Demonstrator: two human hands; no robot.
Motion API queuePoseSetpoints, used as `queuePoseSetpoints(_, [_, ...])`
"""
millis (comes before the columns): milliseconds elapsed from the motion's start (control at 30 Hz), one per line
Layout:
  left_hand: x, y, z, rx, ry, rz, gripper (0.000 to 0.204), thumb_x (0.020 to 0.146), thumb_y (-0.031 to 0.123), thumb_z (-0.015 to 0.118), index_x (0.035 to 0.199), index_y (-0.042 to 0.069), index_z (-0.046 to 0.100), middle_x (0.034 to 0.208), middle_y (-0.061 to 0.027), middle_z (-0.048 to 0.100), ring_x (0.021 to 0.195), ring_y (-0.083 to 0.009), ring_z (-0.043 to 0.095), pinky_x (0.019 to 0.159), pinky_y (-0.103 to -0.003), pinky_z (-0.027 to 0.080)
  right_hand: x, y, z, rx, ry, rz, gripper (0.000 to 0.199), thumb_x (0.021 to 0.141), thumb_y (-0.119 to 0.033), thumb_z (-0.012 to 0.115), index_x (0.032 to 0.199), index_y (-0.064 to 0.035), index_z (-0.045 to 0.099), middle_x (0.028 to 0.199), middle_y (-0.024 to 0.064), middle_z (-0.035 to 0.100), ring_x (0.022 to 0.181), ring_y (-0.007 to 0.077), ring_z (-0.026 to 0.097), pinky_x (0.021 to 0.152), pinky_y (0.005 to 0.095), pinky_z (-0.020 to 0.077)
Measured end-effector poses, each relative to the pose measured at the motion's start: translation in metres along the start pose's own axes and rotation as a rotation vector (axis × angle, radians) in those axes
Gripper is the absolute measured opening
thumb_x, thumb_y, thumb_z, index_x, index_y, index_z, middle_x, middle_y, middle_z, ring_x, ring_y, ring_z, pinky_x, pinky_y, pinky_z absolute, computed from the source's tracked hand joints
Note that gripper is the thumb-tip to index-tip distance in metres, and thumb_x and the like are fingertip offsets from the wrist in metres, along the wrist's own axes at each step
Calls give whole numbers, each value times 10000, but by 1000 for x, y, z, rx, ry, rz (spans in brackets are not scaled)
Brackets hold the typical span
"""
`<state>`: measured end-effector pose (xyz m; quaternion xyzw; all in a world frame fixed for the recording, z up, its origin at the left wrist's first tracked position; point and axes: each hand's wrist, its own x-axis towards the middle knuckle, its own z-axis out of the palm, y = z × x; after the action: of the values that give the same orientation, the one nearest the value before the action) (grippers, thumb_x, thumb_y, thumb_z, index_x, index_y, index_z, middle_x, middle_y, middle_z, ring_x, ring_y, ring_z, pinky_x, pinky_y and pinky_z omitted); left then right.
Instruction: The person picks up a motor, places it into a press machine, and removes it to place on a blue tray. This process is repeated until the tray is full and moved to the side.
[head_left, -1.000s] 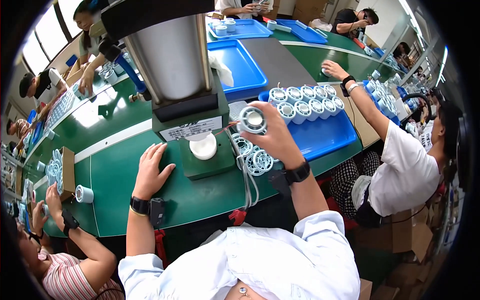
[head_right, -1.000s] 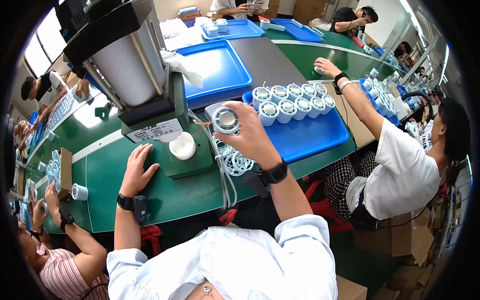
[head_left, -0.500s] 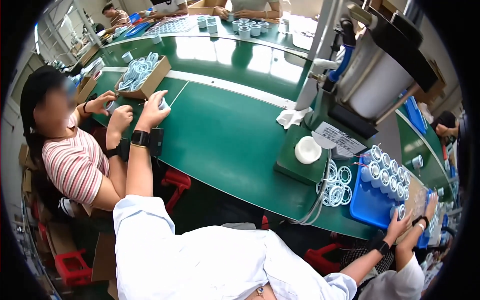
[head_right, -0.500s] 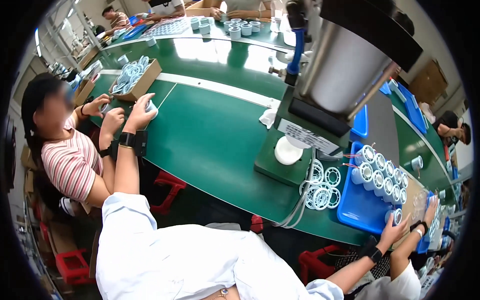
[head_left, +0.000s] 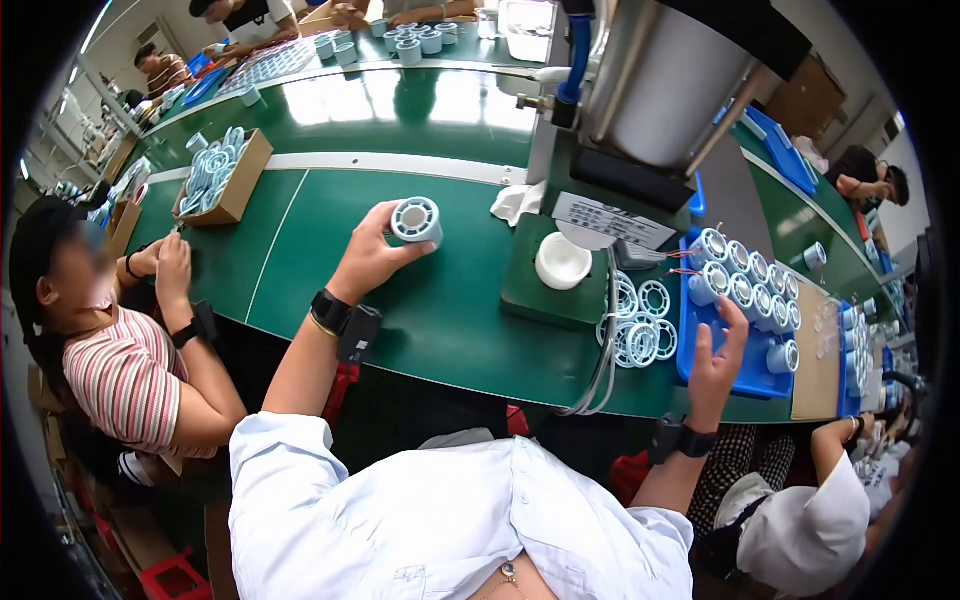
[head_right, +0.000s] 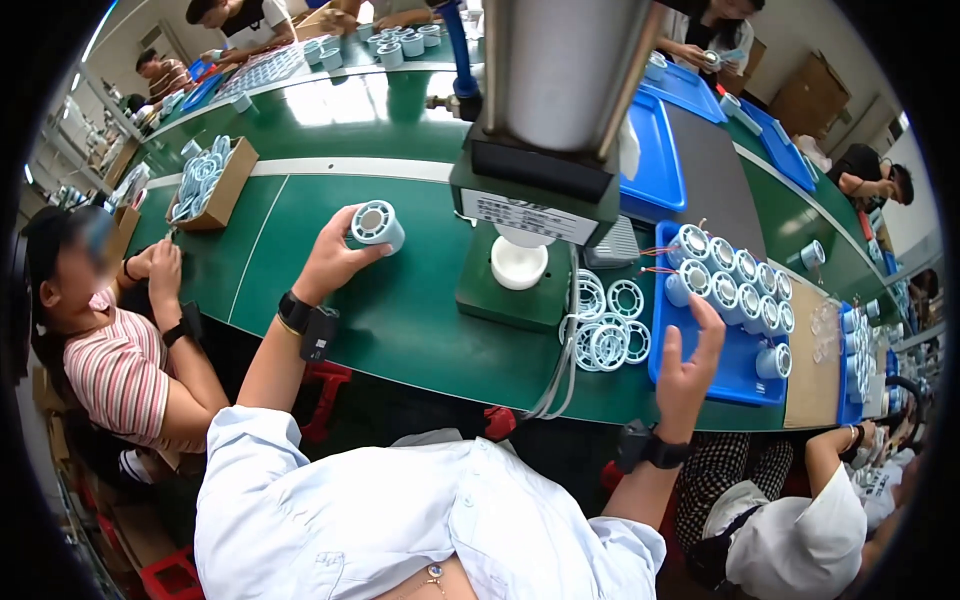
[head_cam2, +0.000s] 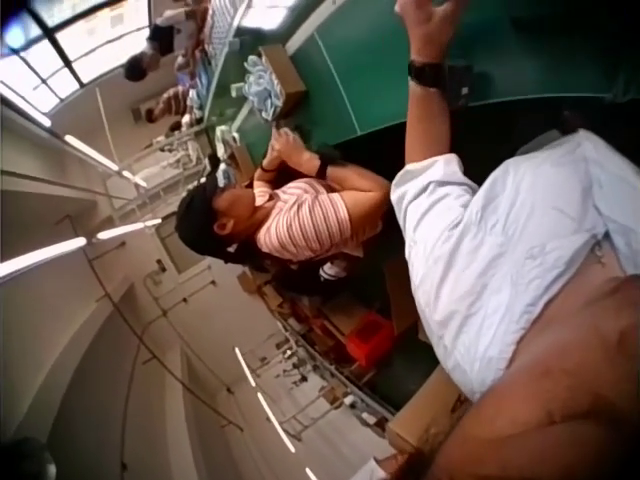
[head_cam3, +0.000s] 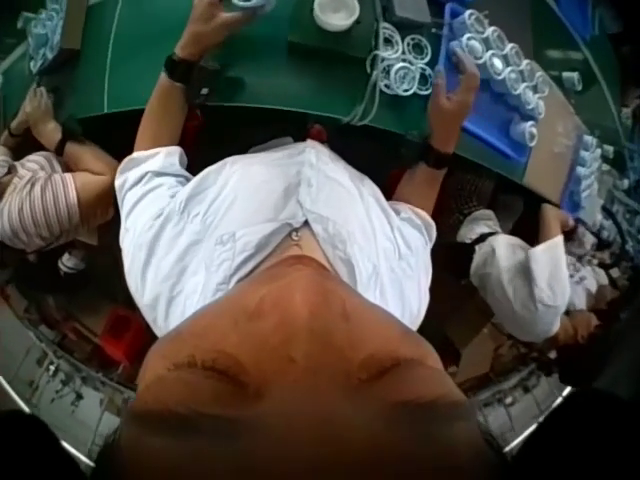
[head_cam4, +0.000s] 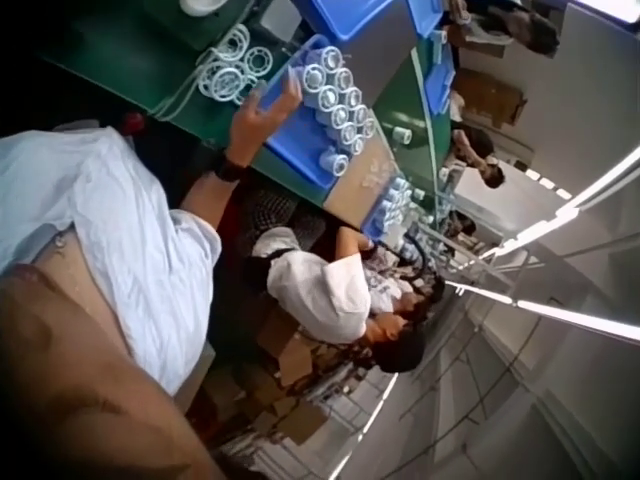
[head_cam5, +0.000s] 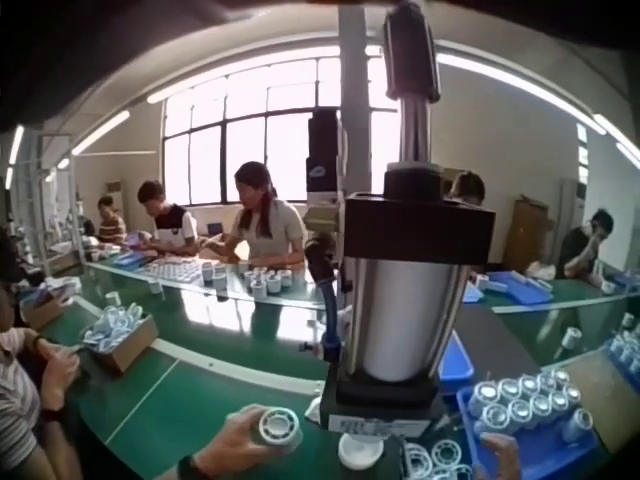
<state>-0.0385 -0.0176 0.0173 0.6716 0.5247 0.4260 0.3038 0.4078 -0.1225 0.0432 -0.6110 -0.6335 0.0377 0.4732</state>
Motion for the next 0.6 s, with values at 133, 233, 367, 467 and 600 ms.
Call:
queuePoseSetpoints(133, [19, 59, 68, 54, -72, 345, 549, 694, 269, 847, 1154, 56, 637, 1108, -94, 643, 1003, -245, 625, 857, -336, 497, -1, -20, 21, 125, -101, -68, 399, 874, -93, 589, 1270, -55, 560, 1248, 84, 566, 1107, 214, 542, 976, 347, 391])
queuePoseSetpoints(233, [27, 84, 95, 4, -123, 343, 559, 685, 287, 850, 1146, 51, 641, 1110, -103, 643, 1002, -257, 616, 866, -358, 478, -1, -18, 29, 124, -126, -116, 386, 859, -61, 587, 1245, -41, 574, 1217, 93, 572, 1081, 218, 551, 963, 341, 414])
queuePoseSetpoints(367, [27, 92, 117, -144, -224, 265, 549, 683, 304, 848, 1127, 49, 651, 1113, -110, 645, 1037, -272, 595, 916, -392, 430, -4, -11, 29, 148, -145, -101, 370, 848, -27, 583, 1218, -26, 588, 1175, 102, 583, 1058, 224, 559, 955, 329, 437])
queuePoseSetpoints(467, [22, 89, 121, -164, -253, 208, 531, 688, 309, 843, 1111, 46, 657, 1114, -113, 646, 1063, -281, 581, 954, -411, 400, -4, -9, 28, 166, -162, -63, 362, 847, -19, 578, 1209, -22, 592, 1165, 106, 591, 1063, 226, 561, 954, 327, 441])
queuePoseSetpoints(600, [18, 89, 119, -26, -225, 184, 527, 700, 322, 831, 1106, 36, 656, 1121, -122, 644, 1100, -298, 558, 995, -430, 373, 7, -11, 28, 160, -243, -46, 354, 854, -33, 574, 1208, -22, 594, 1178, 111, 604, 1091, 235, 567, 959, 337, 436])
